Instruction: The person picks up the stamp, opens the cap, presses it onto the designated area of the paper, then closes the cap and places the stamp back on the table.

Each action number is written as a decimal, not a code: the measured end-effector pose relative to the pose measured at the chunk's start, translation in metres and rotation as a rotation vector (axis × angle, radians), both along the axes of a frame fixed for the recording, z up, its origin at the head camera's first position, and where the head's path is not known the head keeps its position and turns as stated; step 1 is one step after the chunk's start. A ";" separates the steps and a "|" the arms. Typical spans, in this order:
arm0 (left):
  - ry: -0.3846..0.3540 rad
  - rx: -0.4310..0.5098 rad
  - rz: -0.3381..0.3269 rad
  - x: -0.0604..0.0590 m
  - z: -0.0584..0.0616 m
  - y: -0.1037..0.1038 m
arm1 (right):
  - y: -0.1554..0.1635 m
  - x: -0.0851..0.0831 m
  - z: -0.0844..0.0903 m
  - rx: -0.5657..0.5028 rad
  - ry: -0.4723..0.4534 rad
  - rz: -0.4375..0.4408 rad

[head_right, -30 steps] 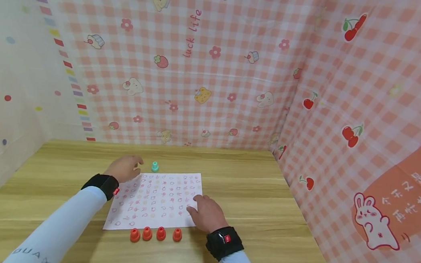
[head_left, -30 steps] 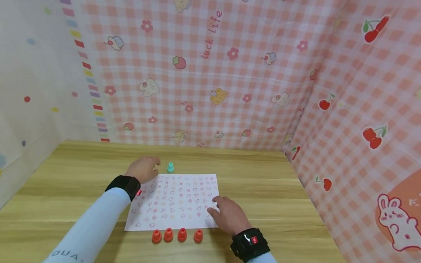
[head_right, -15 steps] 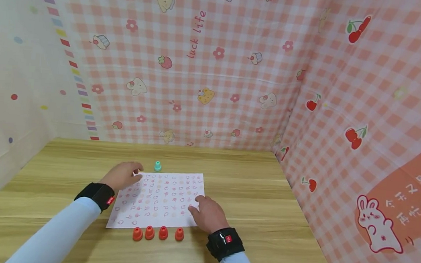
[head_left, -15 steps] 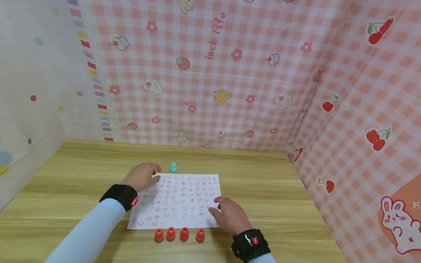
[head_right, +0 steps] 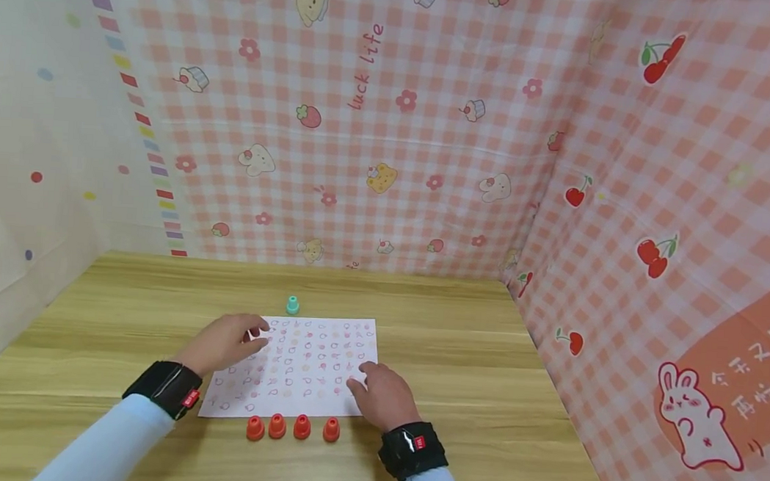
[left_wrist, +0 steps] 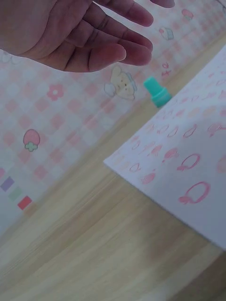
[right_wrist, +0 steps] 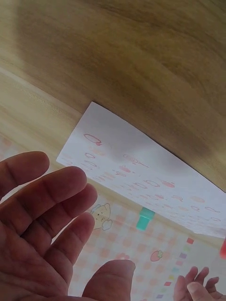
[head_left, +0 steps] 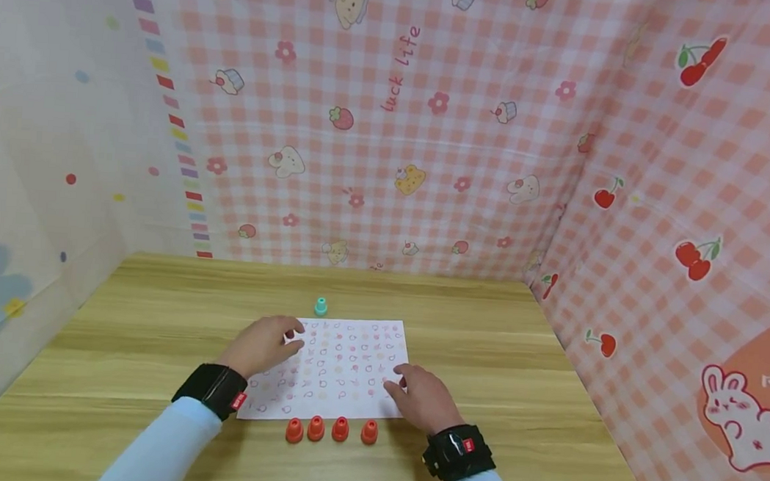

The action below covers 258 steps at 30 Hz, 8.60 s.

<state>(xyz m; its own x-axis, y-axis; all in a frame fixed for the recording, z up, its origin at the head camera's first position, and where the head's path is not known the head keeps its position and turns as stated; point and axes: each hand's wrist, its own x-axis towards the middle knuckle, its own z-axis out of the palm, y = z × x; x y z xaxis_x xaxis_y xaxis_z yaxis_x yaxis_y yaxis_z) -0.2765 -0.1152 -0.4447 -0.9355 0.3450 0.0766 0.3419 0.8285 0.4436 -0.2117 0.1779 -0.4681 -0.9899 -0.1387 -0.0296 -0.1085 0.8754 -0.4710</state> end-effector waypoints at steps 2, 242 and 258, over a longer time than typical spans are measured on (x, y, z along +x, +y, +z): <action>0.008 0.010 -0.004 0.006 0.000 0.001 | 0.000 0.001 0.000 -0.005 0.006 0.007; -0.066 -0.172 -0.251 0.052 -0.027 0.025 | -0.014 0.001 0.012 -0.939 -0.315 -0.025; -0.047 -0.240 -0.267 0.058 -0.030 0.033 | -0.010 0.004 0.011 -0.942 -0.313 -0.043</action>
